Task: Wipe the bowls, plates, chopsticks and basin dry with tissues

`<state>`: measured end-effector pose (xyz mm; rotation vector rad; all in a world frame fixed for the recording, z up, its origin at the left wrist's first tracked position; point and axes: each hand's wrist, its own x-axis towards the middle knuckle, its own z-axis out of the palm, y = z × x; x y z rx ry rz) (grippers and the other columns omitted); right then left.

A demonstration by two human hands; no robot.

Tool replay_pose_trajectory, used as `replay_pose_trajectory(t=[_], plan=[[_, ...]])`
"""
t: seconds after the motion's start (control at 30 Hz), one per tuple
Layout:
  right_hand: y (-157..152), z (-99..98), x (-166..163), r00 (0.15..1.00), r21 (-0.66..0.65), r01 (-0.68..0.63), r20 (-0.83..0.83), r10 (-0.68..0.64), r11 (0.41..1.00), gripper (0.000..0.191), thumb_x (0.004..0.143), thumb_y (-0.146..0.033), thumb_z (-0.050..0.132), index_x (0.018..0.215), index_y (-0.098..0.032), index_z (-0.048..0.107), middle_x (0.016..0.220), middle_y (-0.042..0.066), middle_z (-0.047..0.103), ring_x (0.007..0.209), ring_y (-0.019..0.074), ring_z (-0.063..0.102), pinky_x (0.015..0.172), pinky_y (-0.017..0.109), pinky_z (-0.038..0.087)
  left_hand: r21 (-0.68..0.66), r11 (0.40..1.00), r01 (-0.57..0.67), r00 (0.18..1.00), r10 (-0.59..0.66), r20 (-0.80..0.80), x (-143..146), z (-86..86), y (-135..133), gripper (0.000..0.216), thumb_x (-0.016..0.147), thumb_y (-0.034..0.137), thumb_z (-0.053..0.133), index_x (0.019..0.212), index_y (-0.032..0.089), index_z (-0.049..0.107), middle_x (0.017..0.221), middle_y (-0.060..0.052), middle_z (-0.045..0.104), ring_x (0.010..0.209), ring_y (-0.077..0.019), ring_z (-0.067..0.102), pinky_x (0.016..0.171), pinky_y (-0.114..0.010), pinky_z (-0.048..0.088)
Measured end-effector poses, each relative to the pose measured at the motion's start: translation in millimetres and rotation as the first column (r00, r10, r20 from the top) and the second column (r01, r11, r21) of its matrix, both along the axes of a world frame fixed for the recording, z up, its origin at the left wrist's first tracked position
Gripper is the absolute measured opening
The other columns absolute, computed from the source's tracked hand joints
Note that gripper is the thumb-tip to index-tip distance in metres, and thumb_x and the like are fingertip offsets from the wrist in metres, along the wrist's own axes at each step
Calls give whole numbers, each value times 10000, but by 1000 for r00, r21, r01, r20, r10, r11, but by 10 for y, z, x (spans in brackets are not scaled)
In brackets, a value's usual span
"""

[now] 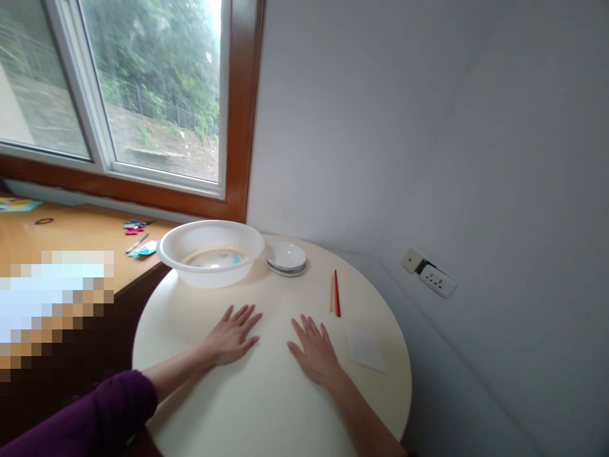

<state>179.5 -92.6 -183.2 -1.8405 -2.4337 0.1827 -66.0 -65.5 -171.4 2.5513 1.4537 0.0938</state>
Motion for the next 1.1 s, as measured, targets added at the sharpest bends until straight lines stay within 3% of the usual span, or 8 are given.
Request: replay_pose_trajectory(t=[0.4,0.53,0.6,0.67,0.8,0.9,0.97,1.1], plan=[[-2,-6,-14,1000,11,15,-28,-14,1000,576,882,-530,205,1395,-271,222,1478,66,184,1362,224,112,1079,461,51,23,1000,-11,1000,10,26,-8,-69,19,635,852,578,182,1400,260,221,1482,-80,145,1363,-248,113,1070,-482,0],[-6,-8,-16,999,30,15,-39,-14,999,568,882,-522,227,1390,-266,243,1473,71,203,1358,229,138,1076,462,70,47,998,-28,974,16,228,-18,-110,32,582,826,540,330,1311,231,422,1428,-116,330,1320,-278,254,1058,-485,78],[-13,-25,-21,999,53,23,-46,-20,998,553,883,-514,245,1378,-270,274,1465,68,232,1351,226,170,1073,457,86,56,995,-78,891,44,451,39,-123,40,422,793,471,421,1060,210,618,1227,-124,559,1171,-263,444,1004,-418,232],[-18,-52,-31,998,97,40,-57,-34,994,522,887,-489,268,1357,-269,322,1446,67,286,1336,221,219,1067,447,109,40,989,-145,778,89,621,161,-138,61,264,760,395,456,729,200,631,885,-82,652,885,-209,557,831,-328,364],[25,-84,-68,992,240,97,-102,-74,966,373,891,-316,331,1216,-242,500,1321,58,484,1230,189,396,1028,388,197,-31,954,-298,620,218,754,501,-186,170,283,725,349,407,483,209,357,496,34,387,520,-124,382,542,-257,292],[132,-38,-85,992,330,123,-74,-105,936,280,856,-198,361,986,-198,609,1053,62,646,1011,177,534,960,358,266,-140,910,-391,456,324,829,670,-218,283,293,717,357,334,484,230,211,464,67,196,469,-103,268,488,-247,214],[241,17,-78,989,378,146,-21,-149,914,256,840,-186,369,913,-177,613,943,80,657,937,197,537,935,379,273,-207,895,-394,372,361,855,700,-223,337,286,691,368,340,488,235,190,469,71,159,462,-94,239,474,-243,190],[521,85,-6,964,460,235,5,-267,856,358,817,-192,367,1127,-131,536,1208,137,532,1123,247,420,991,400,199,-288,898,-333,286,387,877,634,-210,365,303,633,388,402,466,234,202,461,76,153,455,-85,217,461,-238,168]])
